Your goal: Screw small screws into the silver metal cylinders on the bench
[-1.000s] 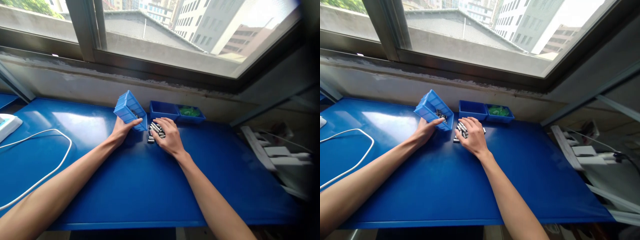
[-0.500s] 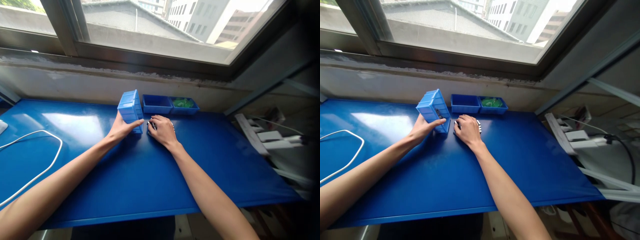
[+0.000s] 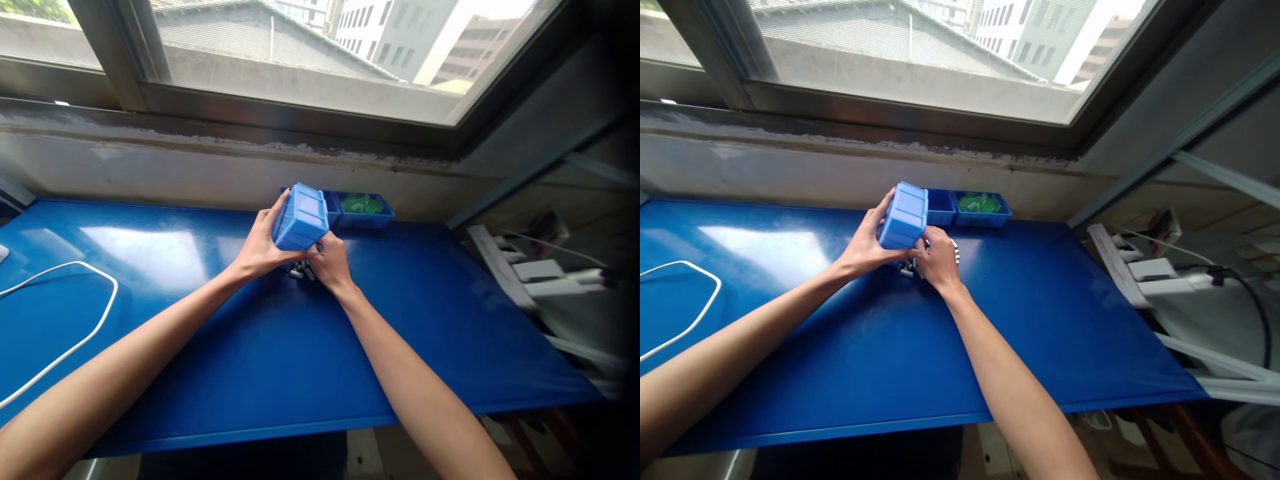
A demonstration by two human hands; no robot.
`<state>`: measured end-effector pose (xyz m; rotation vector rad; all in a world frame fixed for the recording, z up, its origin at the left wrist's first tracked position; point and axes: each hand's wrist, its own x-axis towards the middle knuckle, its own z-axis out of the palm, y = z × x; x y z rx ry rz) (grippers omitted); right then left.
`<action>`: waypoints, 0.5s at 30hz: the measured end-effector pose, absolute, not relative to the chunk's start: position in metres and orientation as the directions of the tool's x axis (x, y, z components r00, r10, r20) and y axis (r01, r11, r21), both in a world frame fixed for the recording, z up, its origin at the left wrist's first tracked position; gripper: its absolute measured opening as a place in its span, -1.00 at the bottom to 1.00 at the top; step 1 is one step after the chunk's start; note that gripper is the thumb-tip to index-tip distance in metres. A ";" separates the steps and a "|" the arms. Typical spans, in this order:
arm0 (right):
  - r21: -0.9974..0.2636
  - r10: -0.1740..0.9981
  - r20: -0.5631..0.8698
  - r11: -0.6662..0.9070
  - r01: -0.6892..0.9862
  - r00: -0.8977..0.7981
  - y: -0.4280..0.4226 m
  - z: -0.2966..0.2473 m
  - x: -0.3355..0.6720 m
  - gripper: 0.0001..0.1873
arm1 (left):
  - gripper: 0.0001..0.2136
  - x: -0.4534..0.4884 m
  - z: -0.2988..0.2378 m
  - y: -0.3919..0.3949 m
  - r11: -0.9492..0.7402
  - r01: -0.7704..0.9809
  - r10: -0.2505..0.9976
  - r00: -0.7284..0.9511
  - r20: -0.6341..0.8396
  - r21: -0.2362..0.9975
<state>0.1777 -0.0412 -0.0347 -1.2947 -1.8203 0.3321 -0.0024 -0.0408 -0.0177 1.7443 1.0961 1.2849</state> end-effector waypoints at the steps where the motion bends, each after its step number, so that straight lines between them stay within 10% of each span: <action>1: -0.643 0.871 0.484 0.422 0.639 -0.088 -0.041 -0.035 0.178 -0.75 | 0.19 -0.003 -0.018 -0.040 -0.410 0.255 0.910 0.182 0.373 0.876; 7: -0.613 0.851 0.520 0.435 0.660 -0.078 -0.039 -0.038 0.179 -0.75 | 0.10 -0.015 -0.014 -0.041 -0.425 0.243 0.899 0.230 0.373 0.872; 15: -0.450 0.731 0.598 0.645 0.618 -0.328 -0.060 -0.012 0.166 -0.72 | -0.28 -0.031 -0.019 -0.055 -0.233 -0.037 0.962 -0.153 0.225 0.972</action>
